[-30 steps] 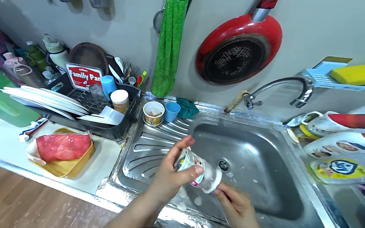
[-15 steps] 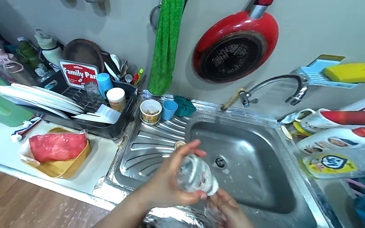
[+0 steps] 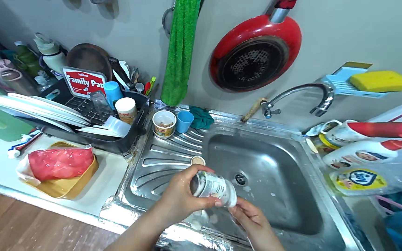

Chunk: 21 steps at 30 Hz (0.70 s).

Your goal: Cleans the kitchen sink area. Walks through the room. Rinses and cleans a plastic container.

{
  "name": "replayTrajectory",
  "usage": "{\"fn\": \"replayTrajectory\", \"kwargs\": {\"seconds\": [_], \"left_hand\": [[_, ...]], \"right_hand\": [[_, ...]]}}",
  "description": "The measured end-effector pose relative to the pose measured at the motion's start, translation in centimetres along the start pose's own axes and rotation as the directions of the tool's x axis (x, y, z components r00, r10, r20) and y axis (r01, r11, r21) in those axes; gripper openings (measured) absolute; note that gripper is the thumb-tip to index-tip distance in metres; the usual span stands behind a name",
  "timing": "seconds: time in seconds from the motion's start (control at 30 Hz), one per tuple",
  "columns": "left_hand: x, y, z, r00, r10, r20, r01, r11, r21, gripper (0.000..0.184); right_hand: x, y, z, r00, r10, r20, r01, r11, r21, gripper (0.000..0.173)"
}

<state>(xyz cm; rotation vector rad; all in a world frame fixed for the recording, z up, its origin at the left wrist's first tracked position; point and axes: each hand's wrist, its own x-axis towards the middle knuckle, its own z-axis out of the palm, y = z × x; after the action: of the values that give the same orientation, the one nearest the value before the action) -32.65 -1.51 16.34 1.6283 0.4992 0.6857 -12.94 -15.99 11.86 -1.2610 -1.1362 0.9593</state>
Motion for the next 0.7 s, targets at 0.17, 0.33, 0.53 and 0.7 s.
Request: {"fn": "replayTrajectory", "kwargs": {"seconds": [0.17, 0.33, 0.53, 0.7], "left_hand": [[0.0, -0.3, -1.4, 0.945, 0.296, 0.138, -0.324, 0.897, 0.300, 0.050], [0.6, 0.4, -2.3, 0.913, 0.307, 0.270, -0.369, 0.902, 0.223, 0.050], [0.8, 1.3, -2.6, 0.950, 0.100, 0.295, -0.090, 0.995, -0.048, 0.048], [1.0, 0.8, -2.7, 0.916, -0.219, 0.335, 0.257, 0.964, -0.074, 0.040]], "right_hand": [[0.3, -1.0, -1.7, 0.962, 0.196, 0.192, -0.221, 0.968, 0.117, 0.014], [0.4, -1.1, -2.0, 0.929, 0.199, 0.313, -0.281, 0.929, 0.242, 0.014], [2.4, -2.3, -3.3, 0.906, -0.297, 0.302, 0.374, 0.896, -0.239, 0.021], [2.8, -2.9, -4.2, 0.778, -0.421, 0.466, 0.628, 0.503, -0.594, 0.028]]}}
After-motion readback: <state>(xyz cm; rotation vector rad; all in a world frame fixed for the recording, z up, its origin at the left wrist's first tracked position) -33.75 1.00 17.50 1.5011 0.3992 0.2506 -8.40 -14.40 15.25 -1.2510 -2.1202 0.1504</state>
